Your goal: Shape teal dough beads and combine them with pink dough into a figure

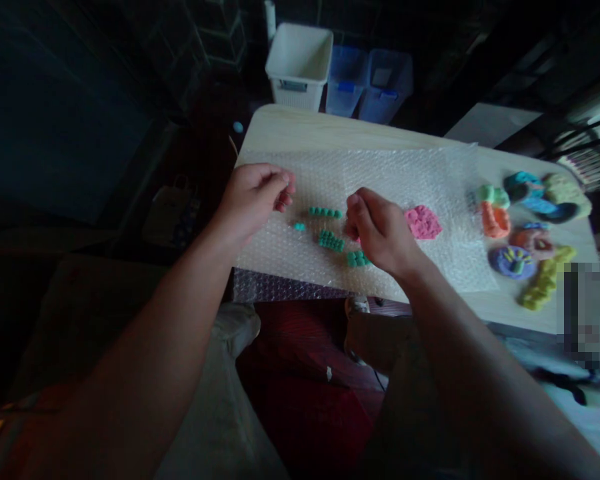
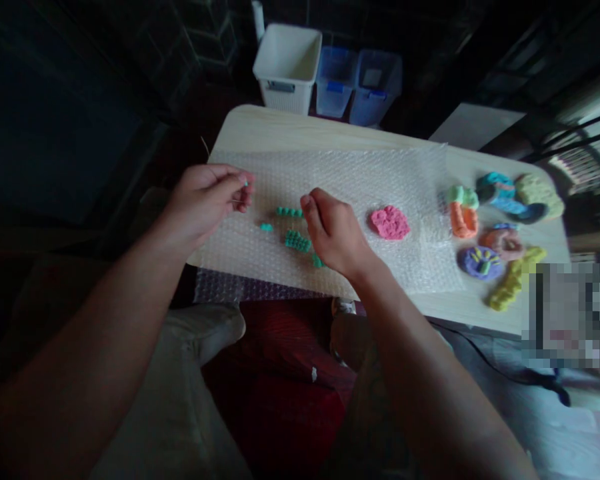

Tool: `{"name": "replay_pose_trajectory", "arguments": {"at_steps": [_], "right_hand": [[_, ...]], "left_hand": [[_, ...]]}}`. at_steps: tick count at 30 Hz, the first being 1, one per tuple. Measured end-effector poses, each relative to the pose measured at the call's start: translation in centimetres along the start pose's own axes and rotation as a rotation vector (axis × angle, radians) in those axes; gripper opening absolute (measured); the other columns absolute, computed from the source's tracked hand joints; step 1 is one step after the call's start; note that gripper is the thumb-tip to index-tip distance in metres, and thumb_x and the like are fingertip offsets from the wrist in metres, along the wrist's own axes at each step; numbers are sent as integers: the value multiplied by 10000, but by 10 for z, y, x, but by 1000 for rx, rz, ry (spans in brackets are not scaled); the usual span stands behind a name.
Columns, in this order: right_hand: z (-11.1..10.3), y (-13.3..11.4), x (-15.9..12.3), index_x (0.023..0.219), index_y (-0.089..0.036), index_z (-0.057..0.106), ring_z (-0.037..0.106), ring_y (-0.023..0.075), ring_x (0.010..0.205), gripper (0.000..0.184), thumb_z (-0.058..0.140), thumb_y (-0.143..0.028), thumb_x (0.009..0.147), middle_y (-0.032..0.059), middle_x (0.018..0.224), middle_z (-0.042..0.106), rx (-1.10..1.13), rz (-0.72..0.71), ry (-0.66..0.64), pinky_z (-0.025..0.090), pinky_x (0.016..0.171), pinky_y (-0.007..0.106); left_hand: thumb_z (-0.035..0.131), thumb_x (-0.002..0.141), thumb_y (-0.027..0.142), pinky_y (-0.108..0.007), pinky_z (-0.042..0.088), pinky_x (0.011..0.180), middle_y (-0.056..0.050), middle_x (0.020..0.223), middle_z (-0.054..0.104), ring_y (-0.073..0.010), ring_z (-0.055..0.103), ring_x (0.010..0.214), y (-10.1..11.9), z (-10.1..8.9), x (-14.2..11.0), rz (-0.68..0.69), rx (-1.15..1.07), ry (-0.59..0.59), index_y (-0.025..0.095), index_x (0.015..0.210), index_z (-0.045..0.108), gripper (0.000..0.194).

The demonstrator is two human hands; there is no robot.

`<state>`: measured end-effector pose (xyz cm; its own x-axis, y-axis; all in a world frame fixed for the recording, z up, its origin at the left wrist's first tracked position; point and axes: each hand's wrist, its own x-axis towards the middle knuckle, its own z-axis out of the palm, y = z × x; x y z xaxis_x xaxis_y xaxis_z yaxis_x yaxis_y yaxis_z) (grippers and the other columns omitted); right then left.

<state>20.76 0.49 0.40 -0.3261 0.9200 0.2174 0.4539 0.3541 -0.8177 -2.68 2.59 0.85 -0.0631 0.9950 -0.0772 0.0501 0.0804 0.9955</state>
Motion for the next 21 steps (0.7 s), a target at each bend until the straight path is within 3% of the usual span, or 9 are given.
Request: {"name": "replay_pose_trajectory", "arguments": {"at_steps": [3, 7, 13, 21], "right_hand": [[3, -5, 0, 749, -218, 575, 485, 139, 554, 375, 593, -429, 1058, 3, 639, 596, -180, -50, -19, 380, 571, 318], [10, -4, 4, 858, -171, 763, 608, 162, 625, 101, 741, -254, 911, 41, 775, 764, -241, -48, -12, 445, 621, 304], [30, -11, 3, 985, -158, 857, 768, 238, 800, 230, 627, -159, 978, 95, 936, 858, -263, -74, -58, 517, 724, 331], [47, -12, 10, 945, -192, 873, 742, 244, 851, 135, 741, -185, 972, 77, 924, 823, -329, -215, -38, 539, 798, 359]], "left_hand": [[727, 877, 170, -249, 489, 590, -32, 722, 728, -137, 626, 624, -6, 1, 1, 25, 172, -55, 175, 823, 764, 67], [815, 801, 217, -275, 500, 645, -49, 740, 760, -172, 664, 687, -17, -5, 4, 104, 351, -97, 173, 848, 799, 66], [786, 816, 200, -296, 512, 659, -73, 788, 811, -206, 729, 728, -19, -17, 0, 103, 533, -83, 172, 860, 832, 70], [801, 824, 210, -317, 525, 678, -76, 804, 826, -223, 745, 738, -14, -24, -4, 125, 568, -14, 181, 847, 847, 59]]}}
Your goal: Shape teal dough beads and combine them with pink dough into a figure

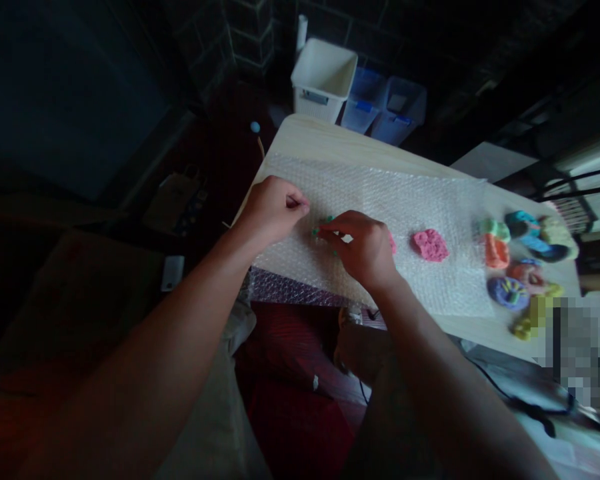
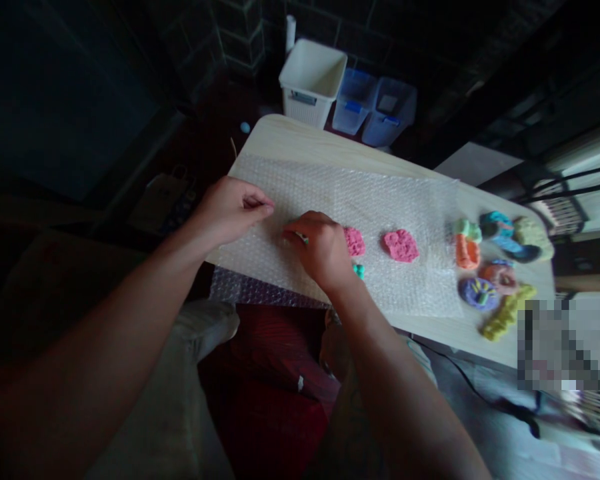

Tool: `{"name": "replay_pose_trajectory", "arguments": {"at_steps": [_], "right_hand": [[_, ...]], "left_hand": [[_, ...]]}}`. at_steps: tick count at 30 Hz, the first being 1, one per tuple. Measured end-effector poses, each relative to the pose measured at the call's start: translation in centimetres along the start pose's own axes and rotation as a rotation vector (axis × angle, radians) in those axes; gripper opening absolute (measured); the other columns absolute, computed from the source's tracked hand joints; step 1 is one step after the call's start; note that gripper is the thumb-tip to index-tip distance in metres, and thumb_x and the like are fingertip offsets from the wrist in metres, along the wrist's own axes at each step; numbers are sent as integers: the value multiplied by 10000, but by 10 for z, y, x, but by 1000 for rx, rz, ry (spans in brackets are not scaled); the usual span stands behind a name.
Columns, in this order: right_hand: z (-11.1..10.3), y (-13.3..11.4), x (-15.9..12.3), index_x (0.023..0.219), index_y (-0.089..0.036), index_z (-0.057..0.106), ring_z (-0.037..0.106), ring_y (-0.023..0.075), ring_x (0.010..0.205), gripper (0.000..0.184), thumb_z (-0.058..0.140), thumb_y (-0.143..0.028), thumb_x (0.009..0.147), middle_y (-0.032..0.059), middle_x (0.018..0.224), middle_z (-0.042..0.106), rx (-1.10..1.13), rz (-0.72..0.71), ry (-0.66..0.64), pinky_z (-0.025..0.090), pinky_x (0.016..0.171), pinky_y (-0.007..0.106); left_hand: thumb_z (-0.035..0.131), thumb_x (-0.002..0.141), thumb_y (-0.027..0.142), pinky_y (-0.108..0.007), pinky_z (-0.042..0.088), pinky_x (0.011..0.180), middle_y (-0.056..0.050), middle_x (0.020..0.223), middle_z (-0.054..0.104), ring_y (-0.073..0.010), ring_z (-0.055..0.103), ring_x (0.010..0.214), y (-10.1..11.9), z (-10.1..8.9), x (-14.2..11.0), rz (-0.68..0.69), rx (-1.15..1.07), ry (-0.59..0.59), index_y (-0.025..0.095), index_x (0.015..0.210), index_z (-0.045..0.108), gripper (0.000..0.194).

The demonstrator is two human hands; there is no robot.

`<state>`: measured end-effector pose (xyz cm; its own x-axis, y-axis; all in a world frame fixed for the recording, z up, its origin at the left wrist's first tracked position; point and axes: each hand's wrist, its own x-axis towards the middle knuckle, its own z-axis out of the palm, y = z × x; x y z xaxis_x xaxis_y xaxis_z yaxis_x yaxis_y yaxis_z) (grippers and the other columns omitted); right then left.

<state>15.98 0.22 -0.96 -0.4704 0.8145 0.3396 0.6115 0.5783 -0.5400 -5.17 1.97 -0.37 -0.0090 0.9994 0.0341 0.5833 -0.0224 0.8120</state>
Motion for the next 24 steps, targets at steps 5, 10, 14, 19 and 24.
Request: {"name": "replay_pose_trajectory", "arguments": {"at_steps": [5, 10, 14, 19, 24], "right_hand": [[14, -4, 5, 1010, -175, 886, 671, 304, 946, 242, 646, -195, 1037, 139, 989, 786, -251, -68, -154, 516, 837, 433], [21, -9, 5, 962, -157, 882, 662, 307, 917, 273, 621, -182, 1037, 151, 940, 762, -341, -40, -145, 516, 798, 438], [21, -7, 5, 956, -156, 885, 708, 287, 868, 246, 642, -141, 995, 138, 912, 790, -259, 8, -117, 538, 797, 422], [19, -7, 7, 933, -174, 863, 730, 269, 829, 179, 692, -120, 937, 112, 903, 825, -199, 91, -87, 534, 774, 391], [21, -10, 6, 850, -170, 833, 693, 294, 905, 238, 636, -143, 980, 143, 929, 784, -301, 27, -117, 513, 803, 409]], "left_hand": [[793, 831, 177, -330, 550, 739, -95, 861, 840, -232, 762, 791, 3, 0, 1, 6, -37, 1, 174, 839, 840, 48], [793, 819, 152, -330, 562, 771, -79, 822, 830, -229, 757, 794, 7, 0, 2, 19, -49, 6, 172, 837, 829, 44], [798, 815, 148, -351, 568, 791, -92, 828, 823, -237, 754, 807, 10, 0, 2, 16, -62, 4, 155, 841, 827, 39], [824, 796, 142, -364, 573, 798, -88, 815, 804, -229, 748, 785, 9, 5, 3, 1, -111, 34, 157, 822, 806, 36], [797, 826, 148, -326, 567, 663, -57, 707, 766, -189, 706, 643, 6, 12, 6, -56, -330, -40, 169, 806, 794, 29]]}}
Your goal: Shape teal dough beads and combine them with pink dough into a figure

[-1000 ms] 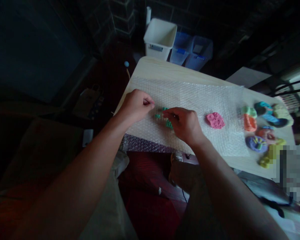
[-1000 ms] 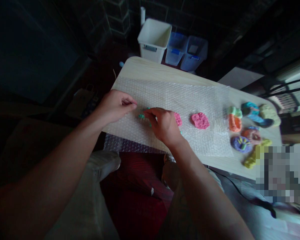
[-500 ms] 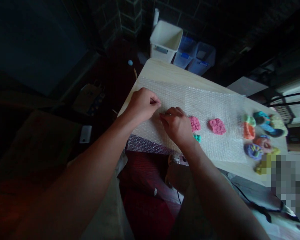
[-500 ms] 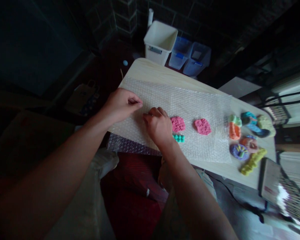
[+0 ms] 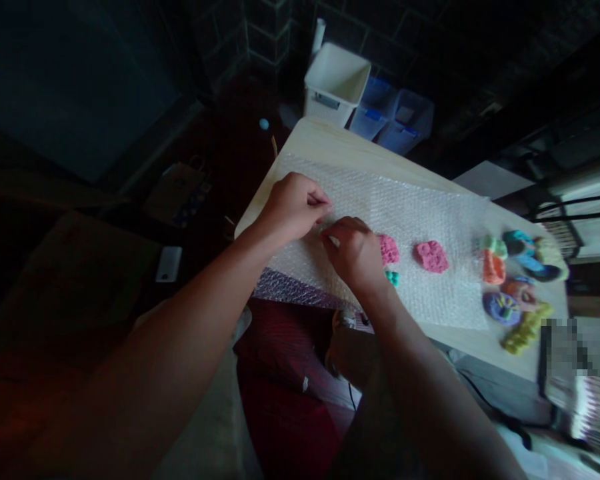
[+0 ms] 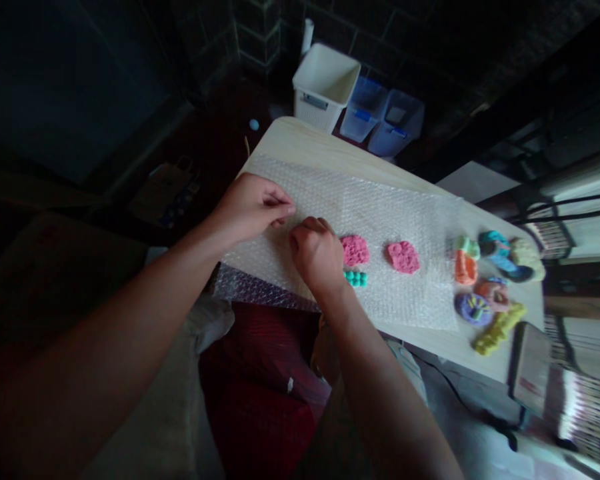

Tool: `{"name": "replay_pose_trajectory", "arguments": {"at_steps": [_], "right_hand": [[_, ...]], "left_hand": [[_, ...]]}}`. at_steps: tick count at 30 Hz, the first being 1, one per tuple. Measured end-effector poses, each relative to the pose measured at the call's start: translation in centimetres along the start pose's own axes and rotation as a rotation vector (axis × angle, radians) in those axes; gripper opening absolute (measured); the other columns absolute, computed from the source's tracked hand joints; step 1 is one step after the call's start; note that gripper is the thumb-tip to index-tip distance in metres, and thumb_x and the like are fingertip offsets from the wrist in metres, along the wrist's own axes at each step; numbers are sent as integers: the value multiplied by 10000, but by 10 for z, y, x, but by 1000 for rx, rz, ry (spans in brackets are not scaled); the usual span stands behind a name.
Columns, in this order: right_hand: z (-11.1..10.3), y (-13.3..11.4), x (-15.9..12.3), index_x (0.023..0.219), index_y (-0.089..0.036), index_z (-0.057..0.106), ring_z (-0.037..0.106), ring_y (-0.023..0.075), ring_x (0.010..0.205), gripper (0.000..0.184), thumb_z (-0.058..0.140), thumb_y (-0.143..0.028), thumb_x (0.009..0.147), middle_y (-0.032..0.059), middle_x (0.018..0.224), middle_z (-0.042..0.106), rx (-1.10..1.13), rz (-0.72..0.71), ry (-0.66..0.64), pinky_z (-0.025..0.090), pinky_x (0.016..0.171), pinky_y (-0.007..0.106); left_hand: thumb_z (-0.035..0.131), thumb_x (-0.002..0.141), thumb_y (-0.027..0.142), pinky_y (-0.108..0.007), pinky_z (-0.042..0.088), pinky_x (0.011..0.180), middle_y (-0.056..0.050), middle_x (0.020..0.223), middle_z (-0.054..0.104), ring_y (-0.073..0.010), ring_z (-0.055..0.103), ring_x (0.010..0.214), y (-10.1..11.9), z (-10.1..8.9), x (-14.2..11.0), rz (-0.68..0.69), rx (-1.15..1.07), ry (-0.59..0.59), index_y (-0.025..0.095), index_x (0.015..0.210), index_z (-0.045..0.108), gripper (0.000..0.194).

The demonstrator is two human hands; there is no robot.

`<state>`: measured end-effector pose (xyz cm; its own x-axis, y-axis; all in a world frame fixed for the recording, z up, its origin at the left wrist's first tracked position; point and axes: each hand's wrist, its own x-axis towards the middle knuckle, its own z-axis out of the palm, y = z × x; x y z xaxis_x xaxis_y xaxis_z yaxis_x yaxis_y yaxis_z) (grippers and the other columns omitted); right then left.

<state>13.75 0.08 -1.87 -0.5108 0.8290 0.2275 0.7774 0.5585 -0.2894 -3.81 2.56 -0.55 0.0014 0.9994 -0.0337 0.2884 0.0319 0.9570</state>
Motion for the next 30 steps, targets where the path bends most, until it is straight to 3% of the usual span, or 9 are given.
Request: {"name": "replay_pose_trajectory", "arguments": {"at_steps": [5, 8, 11, 14, 18, 23, 27, 30], "right_hand": [[-6, -3, -4, 968, -173, 828, 701, 280, 911, 189, 640, -161, 974, 131, 963, 794, 38, 0, -7, 531, 842, 410], [-17, -2, -9, 1070, -165, 816, 710, 252, 861, 193, 662, -191, 957, 121, 981, 812, 188, 69, 110, 547, 819, 400], [-26, 5, -13, 1171, -158, 787, 674, 189, 718, 258, 675, -296, 984, 91, 933, 813, 517, 218, 252, 549, 703, 353], [-27, 16, -16, 1224, -179, 768, 690, 169, 714, 351, 756, -404, 955, 67, 935, 807, 949, 321, 296, 558, 652, 320], [-24, 28, -18, 1134, -220, 828, 740, 187, 802, 325, 898, -369, 853, 65, 1011, 799, 1139, 272, 296, 606, 732, 354], [-34, 40, -20, 962, -219, 868, 756, 196, 819, 93, 844, -296, 917, 65, 915, 810, 992, 188, 357, 617, 759, 355], [-41, 58, -26, 981, -171, 860, 766, 186, 705, 252, 743, -395, 993, 86, 830, 832, 788, 389, 373, 612, 663, 320], [-40, 74, -33, 1119, -145, 833, 794, 196, 722, 334, 710, -433, 1004, 104, 880, 849, 844, 485, 442, 651, 675, 331]], "left_hand": [[689, 936, 125, -281, 563, 627, -60, 725, 762, -138, 685, 619, 14, 2, -6, -107, -283, -129, 154, 752, 773, 203], [720, 948, 159, -263, 555, 631, -57, 745, 755, -116, 664, 615, 24, 0, -11, -192, -437, -178, 149, 773, 773, 184], [793, 924, 261, -237, 521, 613, -46, 745, 739, -106, 648, 626, 28, 0, -14, -209, -540, -235, 154, 773, 771, 186], [827, 896, 386, -229, 482, 584, -39, 732, 734, -103, 629, 616, 28, 7, -15, -205, -550, -258, 165, 752, 761, 272], [851, 853, 490, -249, 474, 560, -24, 657, 702, -113, 598, 566, 30, 30, -16, -156, -475, -276, 172, 741, 755, 351], [722, 952, 561, -273, 534, 581, -51, 655, 717, -155, 676, 593, 35, 51, -14, -182, -396, -280, 156, 766, 743, 446], [530, 1044, 577, -295, 533, 588, -103, 805, 793, -185, 719, 652, 34, 46, -10, -103, -149, -186, 144, 858, 767, 528], [654, 992, 382, -289, 492, 617, -71, 802, 792, -186, 711, 708, 30, 36, -11, 101, 261, -139, 161, 849, 781, 292]]}}
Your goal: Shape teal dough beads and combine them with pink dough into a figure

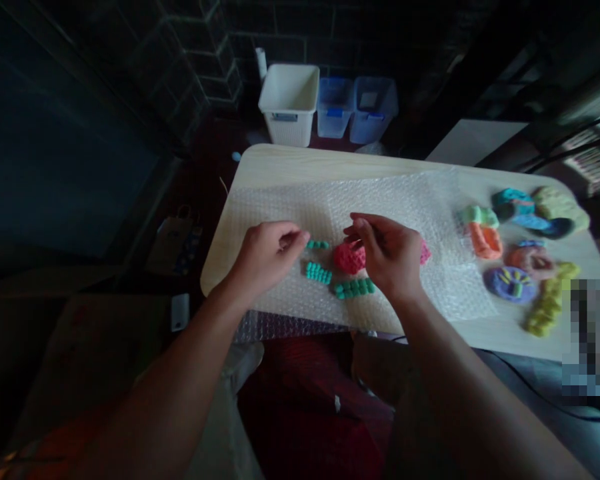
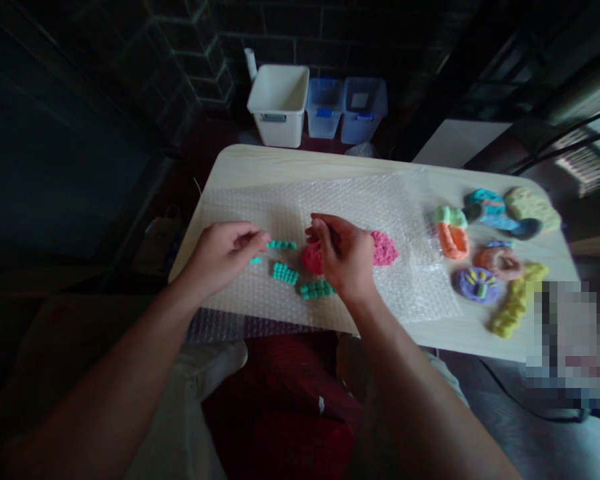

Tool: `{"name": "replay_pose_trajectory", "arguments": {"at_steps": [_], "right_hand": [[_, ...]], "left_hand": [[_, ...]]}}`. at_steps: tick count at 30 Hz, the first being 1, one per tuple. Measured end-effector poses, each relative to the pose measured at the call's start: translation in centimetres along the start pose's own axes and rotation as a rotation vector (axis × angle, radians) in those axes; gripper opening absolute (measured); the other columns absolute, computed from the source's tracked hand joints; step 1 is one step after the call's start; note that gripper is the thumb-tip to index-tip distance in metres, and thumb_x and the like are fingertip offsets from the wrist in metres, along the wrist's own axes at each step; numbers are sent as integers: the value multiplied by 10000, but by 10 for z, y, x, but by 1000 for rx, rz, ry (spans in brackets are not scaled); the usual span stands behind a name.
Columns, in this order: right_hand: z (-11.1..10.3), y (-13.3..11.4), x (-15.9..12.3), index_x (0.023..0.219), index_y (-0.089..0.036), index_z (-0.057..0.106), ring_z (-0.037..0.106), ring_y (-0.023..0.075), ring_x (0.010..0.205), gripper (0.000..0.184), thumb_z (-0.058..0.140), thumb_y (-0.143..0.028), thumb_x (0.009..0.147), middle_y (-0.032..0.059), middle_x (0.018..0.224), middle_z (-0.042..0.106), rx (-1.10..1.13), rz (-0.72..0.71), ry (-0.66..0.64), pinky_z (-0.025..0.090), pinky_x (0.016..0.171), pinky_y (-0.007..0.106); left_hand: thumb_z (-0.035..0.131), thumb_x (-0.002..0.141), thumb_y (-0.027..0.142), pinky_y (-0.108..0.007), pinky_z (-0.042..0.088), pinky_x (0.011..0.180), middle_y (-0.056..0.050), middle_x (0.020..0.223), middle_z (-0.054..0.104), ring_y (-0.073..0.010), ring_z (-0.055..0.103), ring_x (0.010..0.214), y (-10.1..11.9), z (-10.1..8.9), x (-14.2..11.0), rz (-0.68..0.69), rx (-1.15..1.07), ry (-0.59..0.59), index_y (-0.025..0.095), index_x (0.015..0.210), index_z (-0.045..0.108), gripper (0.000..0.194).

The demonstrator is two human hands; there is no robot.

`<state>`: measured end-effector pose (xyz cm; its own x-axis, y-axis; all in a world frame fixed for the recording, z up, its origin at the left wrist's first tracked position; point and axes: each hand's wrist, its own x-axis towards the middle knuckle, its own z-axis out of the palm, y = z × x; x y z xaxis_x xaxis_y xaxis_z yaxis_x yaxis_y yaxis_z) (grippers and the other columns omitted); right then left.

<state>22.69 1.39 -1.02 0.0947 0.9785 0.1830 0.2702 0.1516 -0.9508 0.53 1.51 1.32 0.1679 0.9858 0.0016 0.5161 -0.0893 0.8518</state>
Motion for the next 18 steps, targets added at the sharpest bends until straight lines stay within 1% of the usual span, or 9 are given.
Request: {"name": "replay_pose_trajectory", "arguments": {"at_steps": [3, 5, 7, 9, 11, 13, 14, 16, 18], "right_hand": [[-9, 10, 2, 1192, -141, 812, 824, 213, 820, 343, 744, -391, 968, 115, 976, 856, 109, 31, -10, 690, 791, 380], [-13, 12, 3, 1175, -145, 821, 828, 218, 844, 332, 786, -365, 929, 116, 1001, 856, 163, 72, -39, 691, 814, 390], [-14, 10, 2, 1087, -149, 843, 816, 212, 789, 304, 853, -360, 868, 103, 938, 854, 204, 117, -59, 683, 742, 365], [-14, 6, 2, 940, -157, 848, 770, 185, 674, 278, 925, -381, 795, 79, 819, 834, 225, 148, -68, 637, 613, 313], [-13, 2, 2, 801, -165, 816, 687, 142, 559, 307, 972, -423, 740, 53, 703, 792, 232, 152, -73, 551, 498, 264], [-11, 0, 3, 731, -172, 777, 615, 111, 497, 358, 990, -458, 714, 33, 637, 752, 236, 136, -79, 476, 441, 240], [-10, 0, 3, 721, -175, 763, 597, 104, 489, 373, 1000, -463, 699, 25, 624, 739, 246, 128, -75, 458, 434, 236], [-9, 1, 4, 737, -182, 758, 617, 111, 514, 386, 1020, -457, 667, 20, 645, 743, 282, 130, -64, 477, 457, 241], [-8, 4, 5, 805, -181, 790, 681, 139, 581, 379, 1013, -458, 676, 33, 705, 776, 318, 155, -68, 542, 523, 262]], "left_hand": [[760, 918, 262, -310, 511, 690, -50, 846, 805, -197, 719, 753, -2, -2, -7, 94, 238, -93, 175, 926, 804, 97], [819, 886, 229, -326, 535, 742, -55, 901, 808, -206, 724, 785, -2, 1, -12, 124, 320, -160, 175, 986, 805, 115], [837, 880, 191, -341, 553, 802, -70, 967, 799, -225, 734, 860, -1, 6, -15, 153, 381, -226, 171, 1013, 798, 140], [812, 898, 147, -361, 561, 860, -93, 1047, 781, -252, 736, 957, 1, 13, -16, 187, 429, -285, 164, 1016, 790, 121], [786, 910, 119, -383, 561, 890, -112, 1094, 756, -276, 727, 1010, 2, 18, -15, 209, 477, -306, 156, 998, 781, 95], [779, 908, 111, -391, 559, 883, -114, 1086, 738, -281, 719, 999, 3, 22, -15, 217, 509, -299, 156, 966, 768, 74], [778, 904, 104, -387, 556, 871, -107, 1069, 735, -277, 716, 983, 3, 22, -15, 222, 509, -292, 158, 955, 758, 77], [772, 895, 79, -367, 544, 836, -83, 1006, 742, -259, 714, 939, 4, 21, -15, 230, 476, -286, 167, 945, 736, 108], [759, 891, 55, -343, 526, 792, -53, 935, 753, -235, 717, 880, 5, 18, -16, 227, 418, -282, 178, 945, 717, 140]]}}
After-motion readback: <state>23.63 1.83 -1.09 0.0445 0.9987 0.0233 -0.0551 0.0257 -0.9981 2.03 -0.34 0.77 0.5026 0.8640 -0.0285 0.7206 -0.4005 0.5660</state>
